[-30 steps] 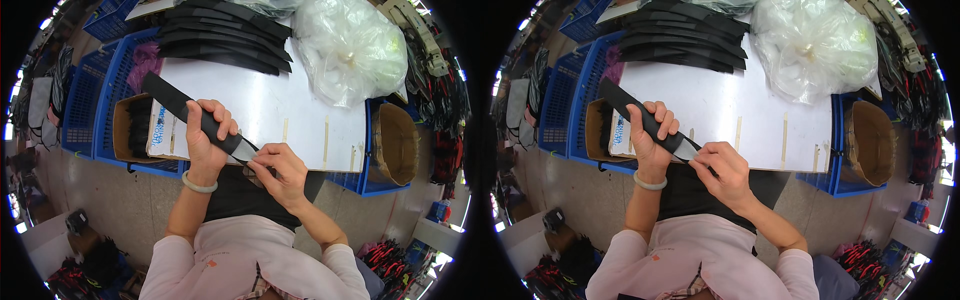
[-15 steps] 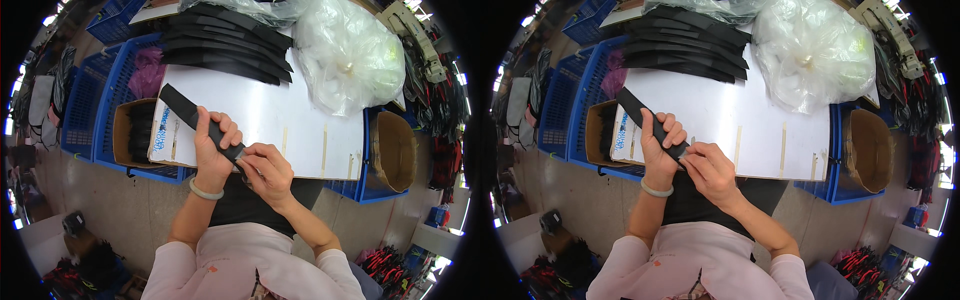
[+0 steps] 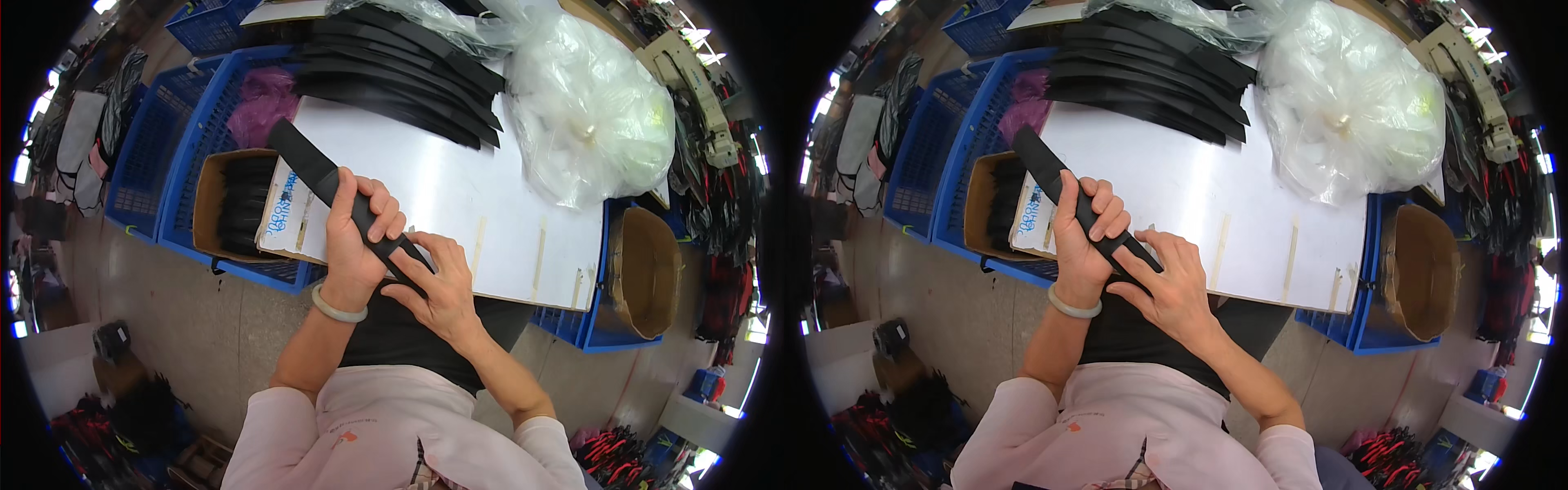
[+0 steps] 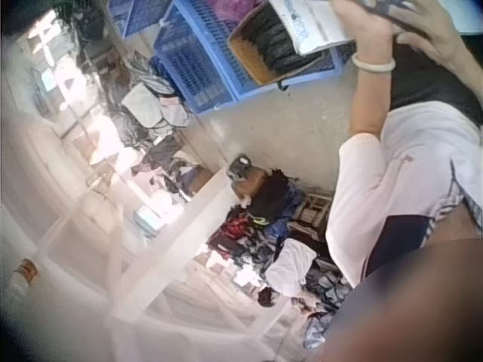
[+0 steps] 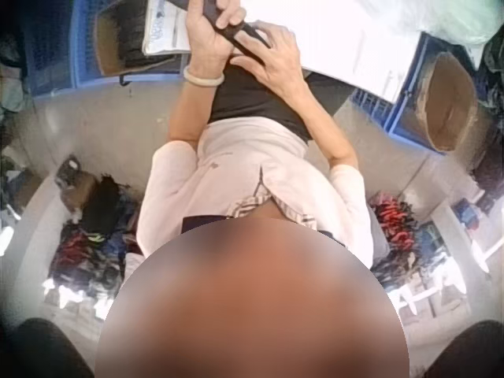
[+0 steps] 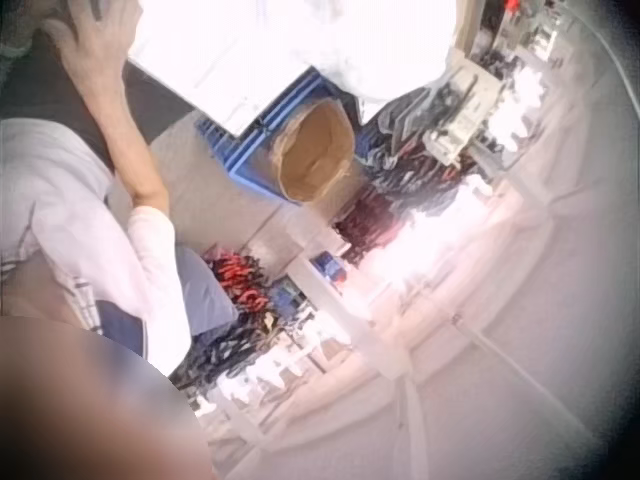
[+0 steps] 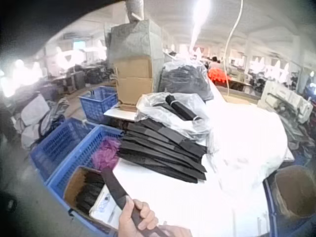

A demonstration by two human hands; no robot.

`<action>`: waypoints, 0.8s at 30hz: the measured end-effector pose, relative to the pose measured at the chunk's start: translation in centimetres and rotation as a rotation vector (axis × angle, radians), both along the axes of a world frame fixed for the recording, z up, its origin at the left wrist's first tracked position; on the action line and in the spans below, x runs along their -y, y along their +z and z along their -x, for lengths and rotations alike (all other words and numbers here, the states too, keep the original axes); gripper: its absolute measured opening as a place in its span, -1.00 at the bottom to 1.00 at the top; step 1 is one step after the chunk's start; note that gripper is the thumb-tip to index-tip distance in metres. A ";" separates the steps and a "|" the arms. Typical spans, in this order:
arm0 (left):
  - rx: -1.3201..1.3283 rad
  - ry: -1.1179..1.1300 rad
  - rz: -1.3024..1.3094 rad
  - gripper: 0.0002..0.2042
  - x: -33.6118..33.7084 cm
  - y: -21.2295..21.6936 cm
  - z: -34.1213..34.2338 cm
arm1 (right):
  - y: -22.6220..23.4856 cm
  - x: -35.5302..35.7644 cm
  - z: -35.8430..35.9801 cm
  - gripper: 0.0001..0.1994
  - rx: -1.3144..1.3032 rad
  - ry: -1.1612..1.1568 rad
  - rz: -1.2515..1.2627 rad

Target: Applying small white adhesive labels or markers to black fabric straps at a manufacturing workbench.

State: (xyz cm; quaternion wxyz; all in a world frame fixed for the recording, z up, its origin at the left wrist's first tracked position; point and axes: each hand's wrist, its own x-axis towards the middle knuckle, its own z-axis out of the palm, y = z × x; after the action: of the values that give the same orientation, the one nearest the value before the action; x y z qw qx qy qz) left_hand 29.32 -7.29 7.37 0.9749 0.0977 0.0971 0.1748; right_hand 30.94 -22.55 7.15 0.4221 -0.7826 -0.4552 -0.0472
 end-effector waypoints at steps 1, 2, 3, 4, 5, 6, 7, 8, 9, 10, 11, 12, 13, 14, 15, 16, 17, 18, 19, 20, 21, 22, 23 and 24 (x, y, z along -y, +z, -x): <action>0.021 0.003 -0.062 -0.66 0.1 0.2 0.1 | -0.2 0.0 0.0 -0.57 0.007 0.016 -0.008; 0.043 0.007 -0.125 -0.67 0.2 0.4 0.3 | -0.5 0.1 0.1 -0.57 -0.001 0.019 -0.009; 0.057 0.004 -0.142 -0.67 0.5 0.6 0.5 | -0.7 0.2 0.3 -0.58 -0.008 0.023 -0.011; 0.086 0.007 -0.180 -0.69 0.8 0.6 0.5 | -1.0 0.5 0.4 -0.58 0.005 0.036 -0.018; 0.099 0.001 -0.218 -0.70 1.0 0.9 0.7 | -1.3 0.8 0.6 -0.58 -0.013 0.038 -0.023; 0.112 -0.006 -0.256 -0.70 1.3 1.1 0.9 | -1.5 0.9 0.8 -0.59 -0.031 0.039 -0.027; 0.113 -0.007 -0.290 -0.69 1.7 1.5 1.1 | -1.8 1.0 0.8 -0.61 -0.021 0.047 -0.075; 0.104 -0.013 -0.397 -0.65 2.0 1.7 1.3 | -2.1 1.2 0.9 -0.61 -0.007 0.056 -0.079; 0.127 -0.018 -0.440 -0.65 2.3 1.8 1.5 | -2.6 1.6 1.0 -0.63 -0.044 0.073 -0.111; 0.145 -0.024 -0.485 -0.65 2.5 2.1 1.7 | -2.9 1.8 1.1 -0.65 -0.085 0.092 -0.143; 0.152 -0.019 -0.489 -0.65 2.6 2.1 1.8 | -3.1 1.7 1.1 -0.67 -0.075 0.096 -0.207; 0.189 -0.041 -0.527 -0.63 2.6 2.1 1.7 | -3.2 1.7 0.9 -0.67 -0.069 0.097 -0.209; 0.225 -0.071 -0.562 -0.59 2.7 2.0 1.7 | -3.2 1.8 0.9 -0.67 -0.048 0.102 -0.213; 0.229 -0.081 -0.562 -0.59 2.7 2.1 1.7 | -3.2 2.0 0.9 -0.67 -0.027 0.103 -0.216; 0.200 -0.085 -0.559 -0.54 2.6 2.1 1.6 | -3.2 1.6 0.9 -0.66 -0.052 0.103 -0.260; 0.173 -0.091 -0.558 -0.47 2.5 2.0 1.5 | -3.2 1.7 0.9 -0.66 -0.048 0.086 -0.262; 0.171 -0.124 -0.602 -0.38 1.9 1.4 1.6 | -3.2 1.8 0.9 -0.65 -0.070 0.075 -0.185; 0.176 -0.142 -0.602 -0.38 1.8 1.3 1.6 | -3.2 1.9 1.0 -0.63 -0.095 0.063 -0.108; 0.138 -0.102 -0.632 -0.38 1.7 1.2 1.4 | -3.1 1.9 1.0 -0.63 -0.095 0.047 -0.109; 0.098 -0.060 -0.662 -0.38 1.6 1.0 1.3 | -2.9 1.7 1.1 -0.61 -0.110 0.046 -0.096; 0.169 -0.070 -0.665 -0.37 1.1 0.0 1.1 | -2.7 1.7 1.2 -0.60 -0.127 0.046 -0.083; 0.166 -0.075 -0.664 -0.37 1.2 0.2 1.0 | -2.6 1.7 1.1 -0.60 -0.131 0.042 -0.083; 0.068 -0.054 -0.692 -0.38 1.4 0.7 1.0 | -2.5 1.7 1.1 -0.60 -0.157 0.035 -0.118; -0.032 -0.032 -0.718 -0.38 1.4 0.9 1.1 | -2.3 1.8 1.1 -0.60 -0.184 0.031 -0.151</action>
State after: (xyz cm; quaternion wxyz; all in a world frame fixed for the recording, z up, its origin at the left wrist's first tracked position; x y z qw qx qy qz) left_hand 28.23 -8.70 8.26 0.8793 0.4383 0.0434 0.1811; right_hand 29.87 -24.32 4.81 0.5205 -0.7424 -0.4217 -0.0030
